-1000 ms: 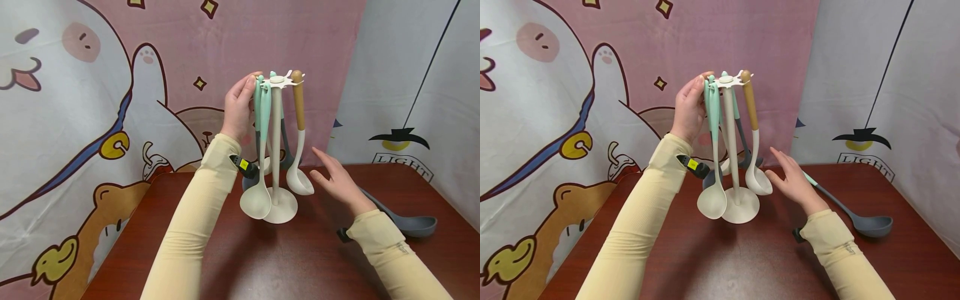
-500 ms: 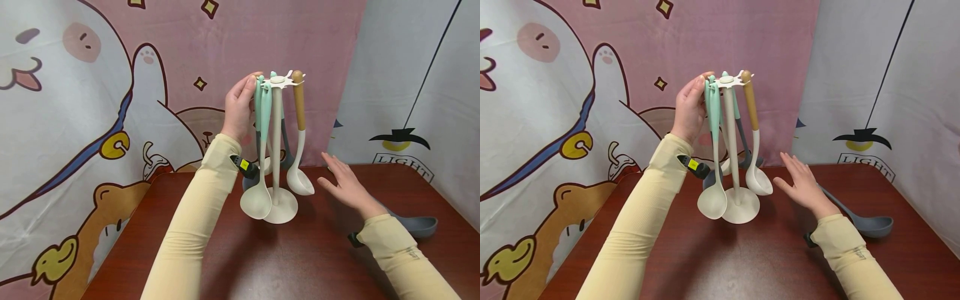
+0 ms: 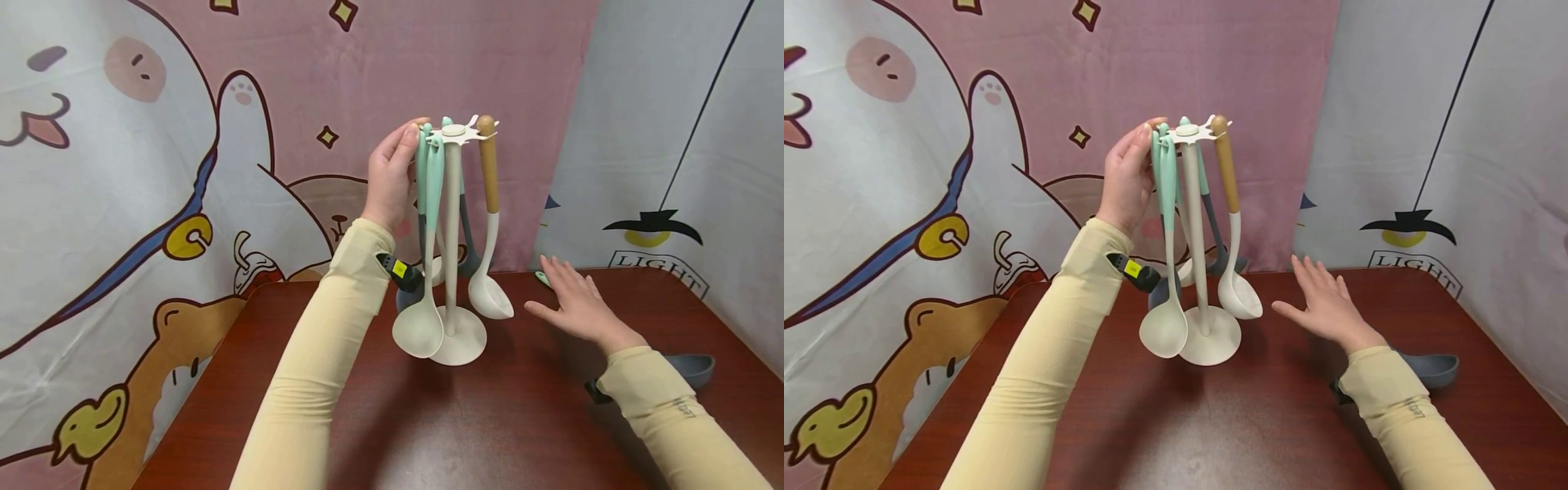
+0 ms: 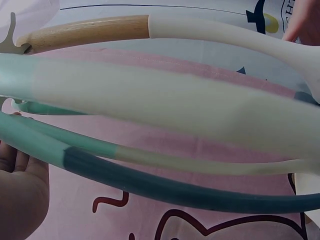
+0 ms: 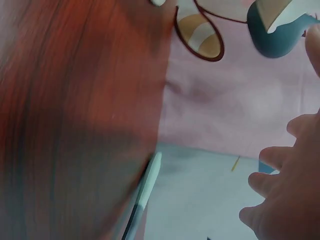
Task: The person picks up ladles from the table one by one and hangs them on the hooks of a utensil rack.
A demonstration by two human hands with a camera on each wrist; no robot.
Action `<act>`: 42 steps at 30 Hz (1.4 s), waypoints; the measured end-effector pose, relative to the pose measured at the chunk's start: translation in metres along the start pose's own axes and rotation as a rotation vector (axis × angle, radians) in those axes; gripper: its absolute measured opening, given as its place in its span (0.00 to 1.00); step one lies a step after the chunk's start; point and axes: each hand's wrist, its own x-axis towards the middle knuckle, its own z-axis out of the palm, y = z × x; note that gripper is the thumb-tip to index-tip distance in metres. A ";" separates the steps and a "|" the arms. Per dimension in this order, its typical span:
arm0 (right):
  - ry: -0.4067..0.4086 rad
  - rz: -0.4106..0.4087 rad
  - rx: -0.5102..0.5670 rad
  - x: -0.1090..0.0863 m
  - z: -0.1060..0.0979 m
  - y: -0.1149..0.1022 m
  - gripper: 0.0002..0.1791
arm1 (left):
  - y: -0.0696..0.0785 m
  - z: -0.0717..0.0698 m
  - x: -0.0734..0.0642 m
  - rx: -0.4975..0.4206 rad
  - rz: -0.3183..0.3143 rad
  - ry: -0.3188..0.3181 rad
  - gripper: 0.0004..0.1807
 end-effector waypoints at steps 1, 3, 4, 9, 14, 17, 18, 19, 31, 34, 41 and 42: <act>-0.011 0.013 -0.009 0.000 0.000 0.003 0.55 | 0.000 0.000 0.000 -0.002 -0.005 0.002 0.20; -0.027 0.034 -0.034 0.000 0.001 0.007 0.56 | -0.001 0.000 0.000 -0.003 -0.007 0.002 0.19; -0.033 0.042 -0.043 0.000 0.001 0.009 0.57 | -0.001 0.000 0.000 -0.002 -0.006 0.000 0.20; -0.060 0.077 -0.075 0.000 0.002 0.019 0.58 | -0.001 -0.001 0.001 -0.002 -0.006 0.002 0.20; -0.098 0.114 -0.085 0.000 0.003 0.029 0.60 | -0.001 0.000 0.001 -0.007 -0.013 0.001 0.19; -0.120 0.135 -0.093 0.000 0.004 0.034 0.61 | -0.001 -0.001 0.001 -0.006 -0.013 -0.002 0.19; -0.124 0.140 -0.093 0.000 0.004 0.036 0.61 | -0.001 -0.001 0.001 -0.001 -0.010 -0.003 0.19; -0.127 0.146 -0.096 0.000 0.004 0.037 0.61 | -0.001 -0.001 0.001 -0.001 -0.013 -0.002 0.19; -0.182 0.240 -0.112 -0.001 0.000 0.051 0.65 | -0.001 -0.001 0.001 -0.008 -0.014 0.003 0.19; -0.198 0.256 -0.106 -0.002 -0.001 0.054 0.65 | -0.001 -0.001 0.001 -0.009 -0.013 0.003 0.19; -0.208 0.285 -0.116 -0.002 -0.005 0.058 0.67 | -0.002 -0.001 0.001 0.005 -0.009 0.005 0.19; -0.205 0.289 -0.120 -0.002 -0.005 0.059 0.68 | -0.002 0.000 0.001 0.005 -0.011 0.007 0.19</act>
